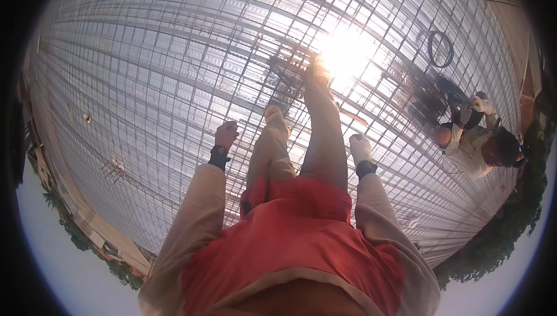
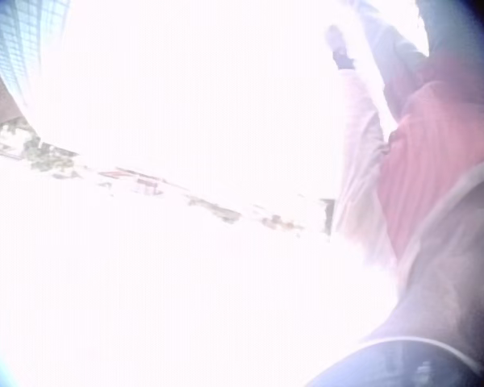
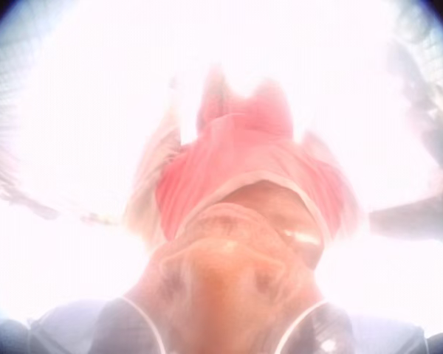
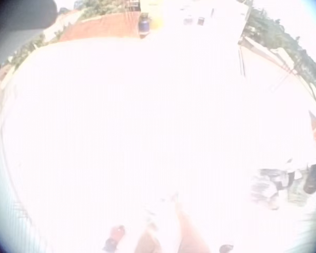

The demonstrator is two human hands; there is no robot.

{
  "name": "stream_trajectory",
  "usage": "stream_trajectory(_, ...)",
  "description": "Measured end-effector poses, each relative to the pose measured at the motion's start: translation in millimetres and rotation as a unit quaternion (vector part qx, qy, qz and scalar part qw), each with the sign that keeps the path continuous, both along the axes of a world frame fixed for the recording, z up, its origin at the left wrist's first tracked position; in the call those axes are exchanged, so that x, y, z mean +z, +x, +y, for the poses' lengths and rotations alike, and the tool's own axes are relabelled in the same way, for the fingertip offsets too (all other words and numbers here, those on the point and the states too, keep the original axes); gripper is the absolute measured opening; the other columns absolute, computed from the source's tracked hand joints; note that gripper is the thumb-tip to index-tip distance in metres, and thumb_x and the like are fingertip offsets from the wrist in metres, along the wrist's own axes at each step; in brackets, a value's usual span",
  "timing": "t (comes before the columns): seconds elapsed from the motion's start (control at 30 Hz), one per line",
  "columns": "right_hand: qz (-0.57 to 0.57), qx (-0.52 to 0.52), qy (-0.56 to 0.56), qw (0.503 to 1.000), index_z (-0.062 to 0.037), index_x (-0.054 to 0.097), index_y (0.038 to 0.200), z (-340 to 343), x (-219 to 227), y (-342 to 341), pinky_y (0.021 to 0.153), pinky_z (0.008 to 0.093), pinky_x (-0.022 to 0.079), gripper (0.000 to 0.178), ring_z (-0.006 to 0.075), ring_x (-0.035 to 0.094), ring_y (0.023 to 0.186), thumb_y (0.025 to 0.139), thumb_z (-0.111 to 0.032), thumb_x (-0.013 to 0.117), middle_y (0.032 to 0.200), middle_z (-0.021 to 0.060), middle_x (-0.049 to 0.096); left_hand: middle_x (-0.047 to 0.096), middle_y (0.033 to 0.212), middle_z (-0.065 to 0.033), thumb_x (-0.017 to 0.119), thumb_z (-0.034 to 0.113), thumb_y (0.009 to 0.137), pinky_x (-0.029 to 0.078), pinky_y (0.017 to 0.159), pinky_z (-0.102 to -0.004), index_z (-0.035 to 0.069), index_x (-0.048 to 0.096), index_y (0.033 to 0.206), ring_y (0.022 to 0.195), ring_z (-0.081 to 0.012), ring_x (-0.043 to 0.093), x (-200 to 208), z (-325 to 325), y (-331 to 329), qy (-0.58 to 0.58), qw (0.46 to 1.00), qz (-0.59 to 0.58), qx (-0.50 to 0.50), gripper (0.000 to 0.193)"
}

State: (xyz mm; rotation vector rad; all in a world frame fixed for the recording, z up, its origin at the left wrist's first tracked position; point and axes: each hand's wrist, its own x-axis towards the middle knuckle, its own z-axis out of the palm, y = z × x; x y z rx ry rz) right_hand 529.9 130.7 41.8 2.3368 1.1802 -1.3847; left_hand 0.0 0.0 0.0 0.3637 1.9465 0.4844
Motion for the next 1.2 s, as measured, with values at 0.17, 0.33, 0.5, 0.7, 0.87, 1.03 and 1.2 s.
stream_trajectory(0.17,-0.003,-0.001,-0.046,0.999,0.0042,0.074,0.126,-5,-24,-44,0.094,0.0388,0.057,0.052,0.0308,0.076,0.108,0.094,-0.037,0.069,0.115,0.0214,0.079,0.079,0.1,-0.013,0.068,0.021,0.097,0.06,0.071,-0.0336,0.0,0.075,0.123,0.08,-0.0193,0.076,-103,13,-53,0.014,0.977,0.107,-0.182,0.034)
stream_trajectory(0.33,0.003,0.044,-0.013,0.999,0.0013,0.076,0.111,30,-119,-62,0.086,0.0421,0.056,0.05,0.0298,0.075,0.095,0.094,-0.045,0.071,0.099,0.0209,0.078,0.079,0.107,-0.0174,0.068,0.026,0.096,0.061,0.087,-0.0436,0.009,0.077,0.119,0.094,-0.0319,0.077,-200,83,-56,-0.038,0.956,0.146,-0.252,0.03)
stream_trajectory(0.5,-0.047,0.081,0.055,0.994,0.0022,0.071,0.122,82,-255,-59,0.092,0.045,0.057,0.039,0.0382,0.074,0.105,0.098,-0.029,0.066,0.113,0.0241,0.076,0.076,0.12,-0.0191,0.067,0.023,0.097,0.055,0.102,-0.048,0.008,0.076,0.119,0.117,-0.0398,0.07,-303,177,-15,0.021,0.92,0.2,-0.336,0.029)
stream_trajectory(0.7,-0.108,0.12,0.136,0.977,0.002,0.067,0.132,120,-391,-70,0.106,0.0486,0.051,0.046,0.0416,0.064,0.126,0.094,-0.022,0.068,0.134,0.0257,0.067,0.069,0.129,-0.0216,0.069,0.015,0.095,0.049,0.108,-0.0508,0.004,0.07,0.127,0.122,-0.0413,0.063,-417,292,13,0.204,0.844,0.327,-0.373,0.034)
stream_trajectory(0.87,-0.139,0.138,0.312,0.93,0.0045,0.054,0.144,110,-477,-71,0.117,0.0524,0.041,0.06,0.0469,0.048,0.141,0.093,-0.019,0.073,0.15,0.0317,0.052,0.069,0.133,-0.0191,0.068,0.03,0.1,0.048,0.109,-0.0509,0.004,0.069,0.13,0.129,-0.04,0.059,-469,361,28,0.264,0.757,0.361,-0.476,0.04)
stream_trajectory(1.03,-0.122,0.06,0.381,0.915,0.0025,0.047,0.15,97,-519,-71,0.118,0.0536,0.04,0.063,0.05,0.045,0.142,0.096,-0.016,0.072,0.152,0.0347,0.047,0.071,0.127,-0.0288,0.059,0.05,0.106,0.052,0.103,-0.0531,-0.001,0.066,0.133,0.118,-0.0461,0.067,-499,382,53,0.206,0.806,0.272,-0.483,0.059)
stream_trajectory(1.2,-0.104,0.038,0.396,0.912,0.0024,0.044,0.153,94,-527,-78,0.117,0.0563,0.04,0.067,0.0517,0.047,0.141,0.093,-0.013,0.072,0.153,0.0351,0.046,0.075,0.118,-0.0255,0.056,0.062,0.104,0.055,0.097,-0.0499,-0.001,0.069,0.125,0.112,-0.0434,0.071,-506,399,28,0.111,0.836,0.182,-0.506,0.068)
